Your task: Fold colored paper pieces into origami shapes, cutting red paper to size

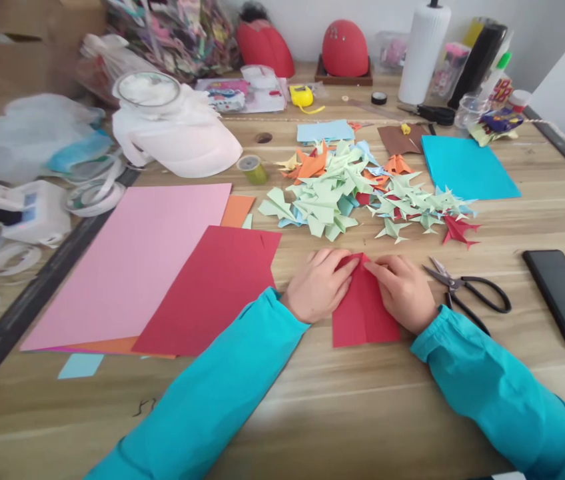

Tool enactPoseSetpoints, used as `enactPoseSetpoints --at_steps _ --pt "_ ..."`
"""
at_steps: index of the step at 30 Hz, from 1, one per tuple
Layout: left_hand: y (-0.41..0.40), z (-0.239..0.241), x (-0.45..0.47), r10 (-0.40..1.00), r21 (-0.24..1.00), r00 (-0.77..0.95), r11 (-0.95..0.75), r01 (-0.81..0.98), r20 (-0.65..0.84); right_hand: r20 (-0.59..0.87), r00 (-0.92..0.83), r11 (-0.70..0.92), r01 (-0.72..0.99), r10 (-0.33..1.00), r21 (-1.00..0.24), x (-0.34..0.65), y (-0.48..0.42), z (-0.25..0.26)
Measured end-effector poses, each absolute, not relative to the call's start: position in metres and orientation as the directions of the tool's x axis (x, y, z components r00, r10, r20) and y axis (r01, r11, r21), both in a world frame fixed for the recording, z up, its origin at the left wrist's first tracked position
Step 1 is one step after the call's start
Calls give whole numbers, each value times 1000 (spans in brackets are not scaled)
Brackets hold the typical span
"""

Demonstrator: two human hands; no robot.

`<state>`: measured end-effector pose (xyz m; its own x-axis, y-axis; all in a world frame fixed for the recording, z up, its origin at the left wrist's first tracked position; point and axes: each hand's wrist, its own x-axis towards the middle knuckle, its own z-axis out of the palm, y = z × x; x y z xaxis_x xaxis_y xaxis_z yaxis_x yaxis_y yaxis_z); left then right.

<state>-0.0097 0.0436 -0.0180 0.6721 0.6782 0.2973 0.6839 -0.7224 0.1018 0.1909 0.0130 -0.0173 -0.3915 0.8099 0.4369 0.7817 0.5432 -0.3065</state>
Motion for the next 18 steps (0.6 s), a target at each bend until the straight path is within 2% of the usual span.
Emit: enactPoseSetpoints --at_steps 7,18 --pt "43 -17 -10 700 108 660 -704 702 273 448 -528 663 712 722 -230 192 12 -19" --pt "42 -16 -10 722 86 646 -681 728 246 404 -564 664 730 720 -164 192 12 -20"
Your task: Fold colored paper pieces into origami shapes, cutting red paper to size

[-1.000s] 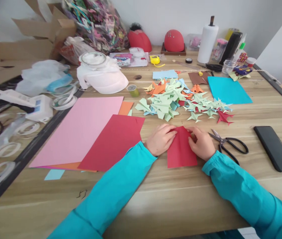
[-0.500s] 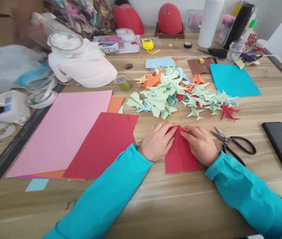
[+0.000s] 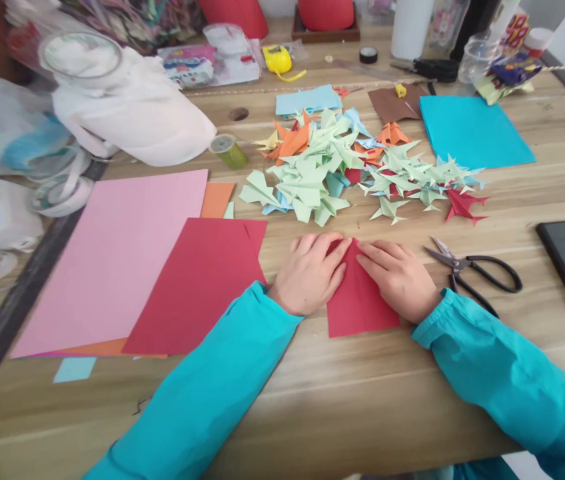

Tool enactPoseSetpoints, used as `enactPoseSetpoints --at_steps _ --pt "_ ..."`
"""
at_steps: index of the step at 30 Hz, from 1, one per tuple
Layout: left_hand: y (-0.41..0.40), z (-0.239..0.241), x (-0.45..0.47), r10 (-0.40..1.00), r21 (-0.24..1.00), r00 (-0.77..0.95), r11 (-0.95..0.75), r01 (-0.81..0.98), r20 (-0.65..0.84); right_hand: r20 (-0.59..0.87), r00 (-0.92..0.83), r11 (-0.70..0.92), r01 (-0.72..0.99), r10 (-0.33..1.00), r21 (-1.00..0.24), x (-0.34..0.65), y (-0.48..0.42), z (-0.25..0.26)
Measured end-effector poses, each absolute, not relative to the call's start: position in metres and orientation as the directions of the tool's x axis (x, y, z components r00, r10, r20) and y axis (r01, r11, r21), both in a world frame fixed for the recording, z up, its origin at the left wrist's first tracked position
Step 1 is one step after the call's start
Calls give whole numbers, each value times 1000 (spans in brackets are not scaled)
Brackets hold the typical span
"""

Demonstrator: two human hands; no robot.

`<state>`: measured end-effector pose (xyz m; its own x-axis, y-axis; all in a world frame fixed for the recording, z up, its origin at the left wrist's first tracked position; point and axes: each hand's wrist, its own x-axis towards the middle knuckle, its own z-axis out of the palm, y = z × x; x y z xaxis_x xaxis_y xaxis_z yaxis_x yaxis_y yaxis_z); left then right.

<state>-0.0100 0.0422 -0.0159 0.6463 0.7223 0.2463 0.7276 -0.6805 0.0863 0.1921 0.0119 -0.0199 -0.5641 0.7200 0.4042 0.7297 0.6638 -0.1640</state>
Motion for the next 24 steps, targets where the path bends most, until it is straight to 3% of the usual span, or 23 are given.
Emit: enactPoseSetpoints --at_steps 9,24 --pt "42 -15 -10 722 79 653 -682 727 230 366 -651 718 692 665 -74 200 15 -16" --pt "42 -14 -10 717 73 660 -688 722 224 365 -648 725 678 669 -124 203 17 -17"
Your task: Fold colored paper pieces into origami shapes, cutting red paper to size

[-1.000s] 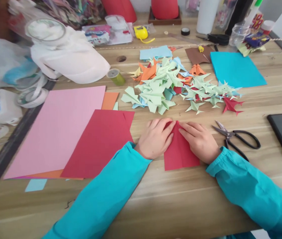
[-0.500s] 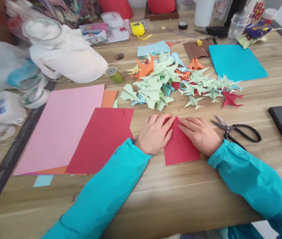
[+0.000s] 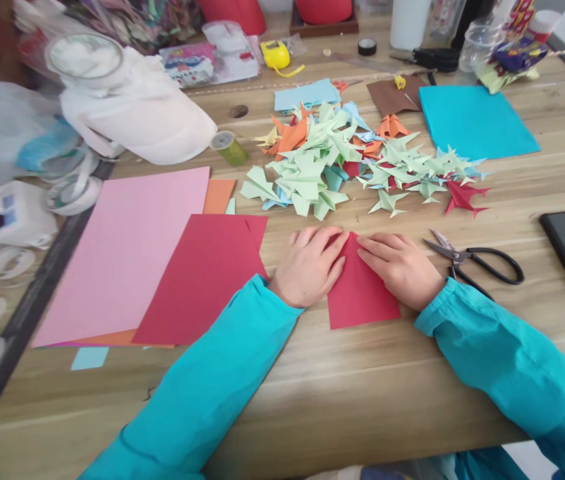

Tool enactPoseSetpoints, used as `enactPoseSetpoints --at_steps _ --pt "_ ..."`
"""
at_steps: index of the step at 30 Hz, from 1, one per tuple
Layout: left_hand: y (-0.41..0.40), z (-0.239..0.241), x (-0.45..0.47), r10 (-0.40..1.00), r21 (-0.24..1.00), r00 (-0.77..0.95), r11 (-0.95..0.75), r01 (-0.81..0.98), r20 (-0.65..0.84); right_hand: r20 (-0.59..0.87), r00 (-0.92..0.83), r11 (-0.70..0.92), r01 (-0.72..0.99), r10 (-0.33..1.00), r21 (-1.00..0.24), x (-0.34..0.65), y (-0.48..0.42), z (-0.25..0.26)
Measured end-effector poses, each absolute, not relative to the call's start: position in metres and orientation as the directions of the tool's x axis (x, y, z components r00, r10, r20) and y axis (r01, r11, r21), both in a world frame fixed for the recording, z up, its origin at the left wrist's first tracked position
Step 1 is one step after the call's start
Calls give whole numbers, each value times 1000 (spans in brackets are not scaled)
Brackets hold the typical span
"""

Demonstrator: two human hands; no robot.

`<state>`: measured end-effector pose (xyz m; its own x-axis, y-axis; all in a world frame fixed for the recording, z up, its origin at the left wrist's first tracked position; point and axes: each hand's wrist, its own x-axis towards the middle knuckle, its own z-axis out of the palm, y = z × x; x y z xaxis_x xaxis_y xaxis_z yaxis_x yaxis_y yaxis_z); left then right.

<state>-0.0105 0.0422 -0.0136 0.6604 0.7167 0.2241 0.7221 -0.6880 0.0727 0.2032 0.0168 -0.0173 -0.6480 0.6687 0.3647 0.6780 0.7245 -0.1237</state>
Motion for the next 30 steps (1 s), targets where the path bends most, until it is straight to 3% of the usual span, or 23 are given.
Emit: enactPoseSetpoints --at_steps 5,12,30 --pt "42 -13 -10 719 80 658 -687 722 225 347 -651 724 676 675 -141 203 16 -17" --pt "42 -14 -10 727 69 655 -679 731 208 392 -679 755 653 621 -65 202 17 -15" --pt "42 -17 -10 736 99 642 -671 735 217 344 -656 726 674 672 -134 203 16 -18"
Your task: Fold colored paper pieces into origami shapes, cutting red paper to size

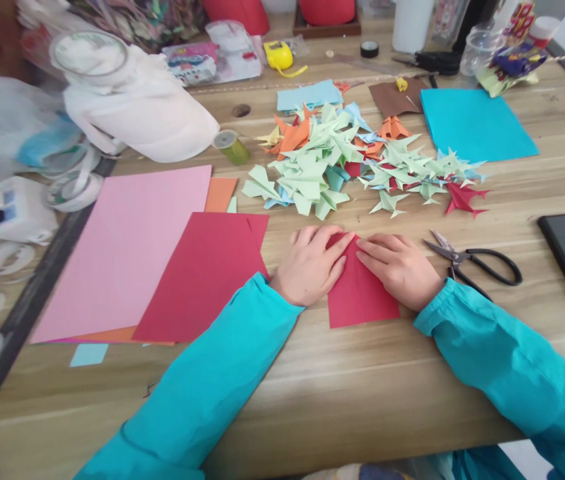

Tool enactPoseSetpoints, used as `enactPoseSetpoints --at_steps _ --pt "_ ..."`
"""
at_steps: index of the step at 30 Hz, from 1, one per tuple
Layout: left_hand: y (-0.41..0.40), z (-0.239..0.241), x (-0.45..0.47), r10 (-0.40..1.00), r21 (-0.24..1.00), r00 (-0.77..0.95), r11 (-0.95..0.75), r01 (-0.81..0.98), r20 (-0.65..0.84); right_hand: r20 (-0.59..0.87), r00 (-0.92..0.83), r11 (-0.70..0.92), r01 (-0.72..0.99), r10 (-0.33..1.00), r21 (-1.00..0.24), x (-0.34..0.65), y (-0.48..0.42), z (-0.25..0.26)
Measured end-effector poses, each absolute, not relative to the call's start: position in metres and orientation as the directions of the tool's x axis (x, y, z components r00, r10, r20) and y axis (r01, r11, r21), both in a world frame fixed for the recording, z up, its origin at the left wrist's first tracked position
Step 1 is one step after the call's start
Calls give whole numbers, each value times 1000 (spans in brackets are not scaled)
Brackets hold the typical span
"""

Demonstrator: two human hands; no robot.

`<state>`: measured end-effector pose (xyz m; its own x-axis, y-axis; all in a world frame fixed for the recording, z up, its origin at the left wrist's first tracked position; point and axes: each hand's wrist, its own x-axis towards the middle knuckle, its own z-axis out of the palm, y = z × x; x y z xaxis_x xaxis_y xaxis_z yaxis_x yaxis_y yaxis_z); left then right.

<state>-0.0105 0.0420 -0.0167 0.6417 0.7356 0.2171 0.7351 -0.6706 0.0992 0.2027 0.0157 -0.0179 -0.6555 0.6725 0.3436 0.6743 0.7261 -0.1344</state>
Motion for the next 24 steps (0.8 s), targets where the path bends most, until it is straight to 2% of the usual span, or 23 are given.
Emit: enactPoseSetpoints --at_steps 24 --pt "42 -16 -10 741 92 636 -664 742 216 357 -656 731 670 665 -129 202 15 -18"
